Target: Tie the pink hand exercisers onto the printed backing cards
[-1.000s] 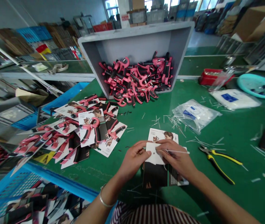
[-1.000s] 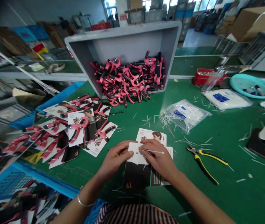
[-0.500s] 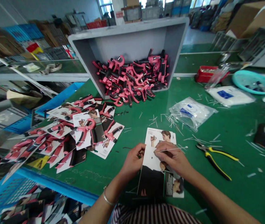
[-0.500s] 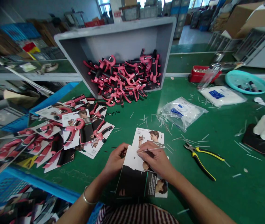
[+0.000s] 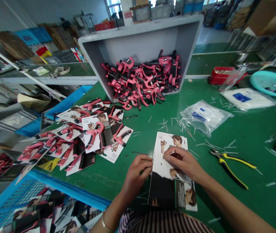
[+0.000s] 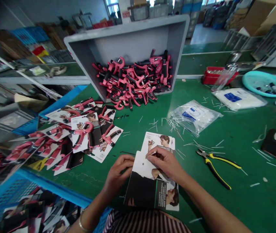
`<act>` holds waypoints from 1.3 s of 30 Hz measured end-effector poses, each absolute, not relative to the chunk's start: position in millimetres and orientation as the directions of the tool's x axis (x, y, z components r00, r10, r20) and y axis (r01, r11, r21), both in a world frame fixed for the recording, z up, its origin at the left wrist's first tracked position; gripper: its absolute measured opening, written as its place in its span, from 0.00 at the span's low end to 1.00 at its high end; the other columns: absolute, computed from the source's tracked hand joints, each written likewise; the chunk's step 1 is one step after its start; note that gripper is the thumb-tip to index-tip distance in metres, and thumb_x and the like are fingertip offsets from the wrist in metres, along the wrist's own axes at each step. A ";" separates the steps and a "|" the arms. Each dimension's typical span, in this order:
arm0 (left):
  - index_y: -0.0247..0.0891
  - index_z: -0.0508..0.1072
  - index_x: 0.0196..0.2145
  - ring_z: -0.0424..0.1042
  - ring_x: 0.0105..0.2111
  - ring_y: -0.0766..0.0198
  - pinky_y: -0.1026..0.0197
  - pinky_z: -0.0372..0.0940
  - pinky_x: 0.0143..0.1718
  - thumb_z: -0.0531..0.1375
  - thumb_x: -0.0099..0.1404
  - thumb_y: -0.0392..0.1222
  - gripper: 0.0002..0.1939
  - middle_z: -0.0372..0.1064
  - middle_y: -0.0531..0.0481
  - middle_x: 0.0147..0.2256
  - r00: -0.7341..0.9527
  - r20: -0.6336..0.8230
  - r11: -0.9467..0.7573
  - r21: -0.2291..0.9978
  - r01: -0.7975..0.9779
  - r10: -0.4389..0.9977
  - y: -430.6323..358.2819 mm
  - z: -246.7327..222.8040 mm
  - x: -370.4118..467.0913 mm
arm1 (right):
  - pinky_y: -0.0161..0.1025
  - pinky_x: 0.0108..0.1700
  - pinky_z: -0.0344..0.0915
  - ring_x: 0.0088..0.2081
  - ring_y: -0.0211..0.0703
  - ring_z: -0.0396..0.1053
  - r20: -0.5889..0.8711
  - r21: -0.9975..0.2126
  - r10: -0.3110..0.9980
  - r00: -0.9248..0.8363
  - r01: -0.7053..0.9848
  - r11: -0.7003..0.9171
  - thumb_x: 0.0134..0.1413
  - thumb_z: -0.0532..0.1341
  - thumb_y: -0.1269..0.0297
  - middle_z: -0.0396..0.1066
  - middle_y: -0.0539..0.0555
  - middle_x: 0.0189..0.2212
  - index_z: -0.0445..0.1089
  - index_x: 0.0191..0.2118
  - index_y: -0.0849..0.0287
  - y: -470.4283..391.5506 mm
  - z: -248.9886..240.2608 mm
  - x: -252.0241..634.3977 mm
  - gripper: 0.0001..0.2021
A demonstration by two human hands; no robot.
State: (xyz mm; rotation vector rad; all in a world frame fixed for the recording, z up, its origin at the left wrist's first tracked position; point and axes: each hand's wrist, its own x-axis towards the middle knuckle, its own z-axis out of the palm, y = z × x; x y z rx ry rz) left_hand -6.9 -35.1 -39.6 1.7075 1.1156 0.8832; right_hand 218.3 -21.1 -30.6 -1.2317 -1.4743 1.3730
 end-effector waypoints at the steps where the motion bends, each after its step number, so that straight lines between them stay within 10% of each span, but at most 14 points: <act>1: 0.40 0.80 0.36 0.71 0.39 0.58 0.61 0.64 0.42 0.58 0.65 0.36 0.09 0.71 0.45 0.37 0.347 0.078 -0.189 0.936 0.297 0.935 -32.9 -42.7 -1.0 | 0.35 0.37 0.62 0.32 0.40 0.65 -0.083 -0.988 0.967 -0.243 0.145 -0.049 0.57 0.62 0.54 0.70 0.50 0.31 0.71 0.35 0.56 -22.1 -30.9 217.5 0.10; 11: 0.39 0.79 0.33 0.71 0.36 0.60 0.62 0.64 0.39 0.56 0.62 0.31 0.11 0.72 0.47 0.33 0.446 0.058 -0.224 0.917 0.329 0.893 -28.4 -38.2 9.7 | 0.42 0.49 0.62 0.44 0.45 0.69 0.135 -0.949 0.942 -0.308 0.234 0.212 0.64 0.57 0.61 0.71 0.54 0.40 0.72 0.41 0.54 -34.1 -42.2 219.0 0.07; 21: 0.38 0.72 0.41 0.73 0.33 0.62 0.64 0.67 0.36 0.60 0.56 0.32 0.14 0.74 0.48 0.35 0.352 -0.228 0.183 0.970 0.158 0.908 -37.4 -45.7 6.2 | 0.43 0.53 0.61 0.48 0.46 0.67 0.115 -0.930 0.900 -0.420 0.274 0.246 0.55 0.66 0.62 0.69 0.54 0.45 0.68 0.41 0.53 -42.9 -42.5 214.4 0.09; 39: 0.40 0.81 0.37 0.70 0.38 0.60 0.64 0.64 0.39 0.60 0.60 0.32 0.11 0.71 0.47 0.36 0.472 -0.044 -0.067 0.974 0.216 0.880 -73.4 -64.6 1.5 | 0.44 0.60 0.57 0.55 0.44 0.61 0.019 -0.904 0.725 -0.689 0.298 0.306 0.56 0.64 0.66 0.64 0.55 0.52 0.63 0.54 0.53 -57.2 -36.3 224.6 0.20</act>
